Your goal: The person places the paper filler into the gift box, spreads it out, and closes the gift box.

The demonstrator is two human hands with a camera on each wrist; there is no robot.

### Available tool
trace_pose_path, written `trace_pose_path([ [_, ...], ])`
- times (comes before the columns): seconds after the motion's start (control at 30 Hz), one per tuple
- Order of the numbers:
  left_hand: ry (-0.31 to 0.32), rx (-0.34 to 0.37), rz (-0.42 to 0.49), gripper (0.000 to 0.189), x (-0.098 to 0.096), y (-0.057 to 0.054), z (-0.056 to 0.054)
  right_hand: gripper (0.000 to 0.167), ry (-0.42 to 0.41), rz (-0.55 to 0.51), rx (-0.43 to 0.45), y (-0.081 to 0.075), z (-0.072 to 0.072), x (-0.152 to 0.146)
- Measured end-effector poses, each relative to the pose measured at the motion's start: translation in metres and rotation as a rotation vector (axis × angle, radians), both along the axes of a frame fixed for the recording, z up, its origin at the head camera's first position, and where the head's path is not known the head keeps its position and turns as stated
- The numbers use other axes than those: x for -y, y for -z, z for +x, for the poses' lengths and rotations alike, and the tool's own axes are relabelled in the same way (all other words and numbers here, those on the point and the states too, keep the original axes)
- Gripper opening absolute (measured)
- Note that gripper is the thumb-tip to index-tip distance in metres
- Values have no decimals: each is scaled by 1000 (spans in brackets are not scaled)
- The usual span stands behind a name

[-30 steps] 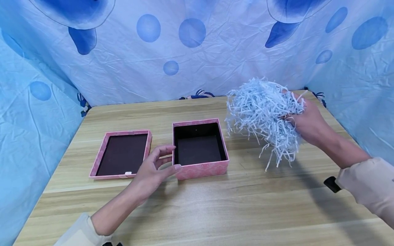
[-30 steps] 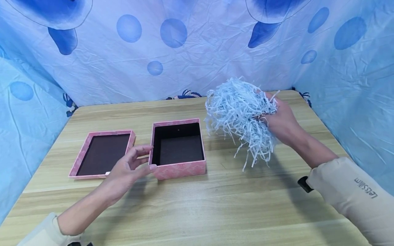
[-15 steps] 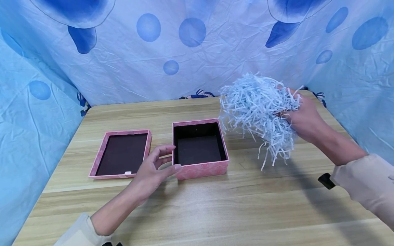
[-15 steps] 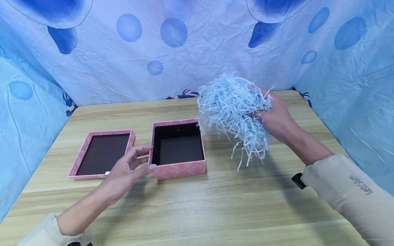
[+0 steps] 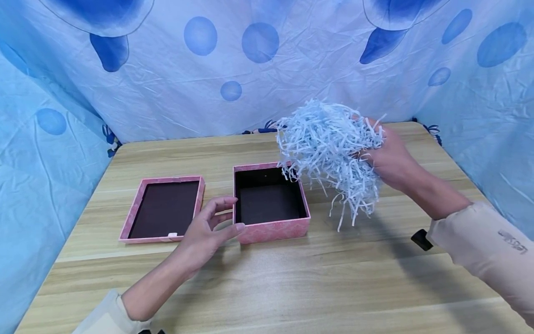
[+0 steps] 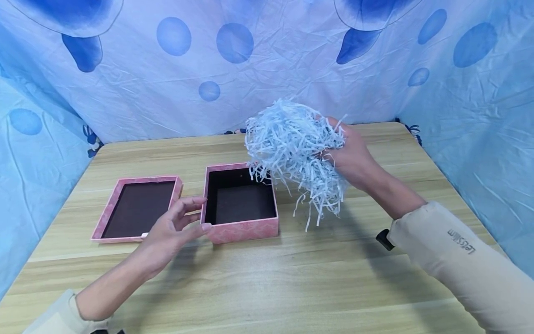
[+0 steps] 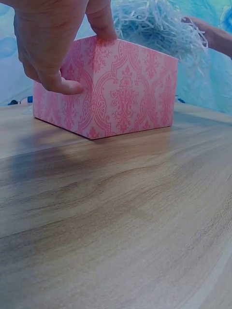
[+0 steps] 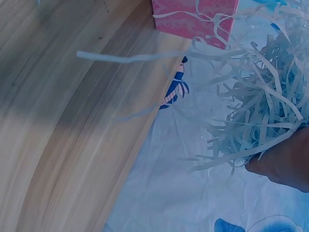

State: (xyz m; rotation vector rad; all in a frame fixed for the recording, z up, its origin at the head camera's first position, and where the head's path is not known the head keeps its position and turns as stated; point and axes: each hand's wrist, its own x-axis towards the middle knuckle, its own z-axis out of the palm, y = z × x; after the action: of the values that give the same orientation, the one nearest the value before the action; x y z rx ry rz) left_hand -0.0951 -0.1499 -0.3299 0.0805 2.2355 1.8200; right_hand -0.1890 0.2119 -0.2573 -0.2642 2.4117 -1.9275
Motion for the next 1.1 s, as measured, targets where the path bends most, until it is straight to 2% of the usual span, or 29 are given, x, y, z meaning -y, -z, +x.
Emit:
trace_pose_path([
  [0.17,1,-2,-1,58,0,1,0,64,-6,22,1,2,-1,11],
  [0.47,0,-1,0,59,0,1,-1,67,-55,145,-58,8,-4,28],
  [0.67,-1,-2,-5,60,-1,2,-1,76,-105,140,-50,11,-6,40],
  [0.83,2,-8,-5,59,-1,1,-1,76,-162,125,-33,13,-7,47],
  [1.0,3,-8,12,59,0,3,-2,78,-177,213,9,12,-9,53],
  [1.1,2,-2,24,60,0,3,-2,79,-199,279,-8,11,-10,59],
])
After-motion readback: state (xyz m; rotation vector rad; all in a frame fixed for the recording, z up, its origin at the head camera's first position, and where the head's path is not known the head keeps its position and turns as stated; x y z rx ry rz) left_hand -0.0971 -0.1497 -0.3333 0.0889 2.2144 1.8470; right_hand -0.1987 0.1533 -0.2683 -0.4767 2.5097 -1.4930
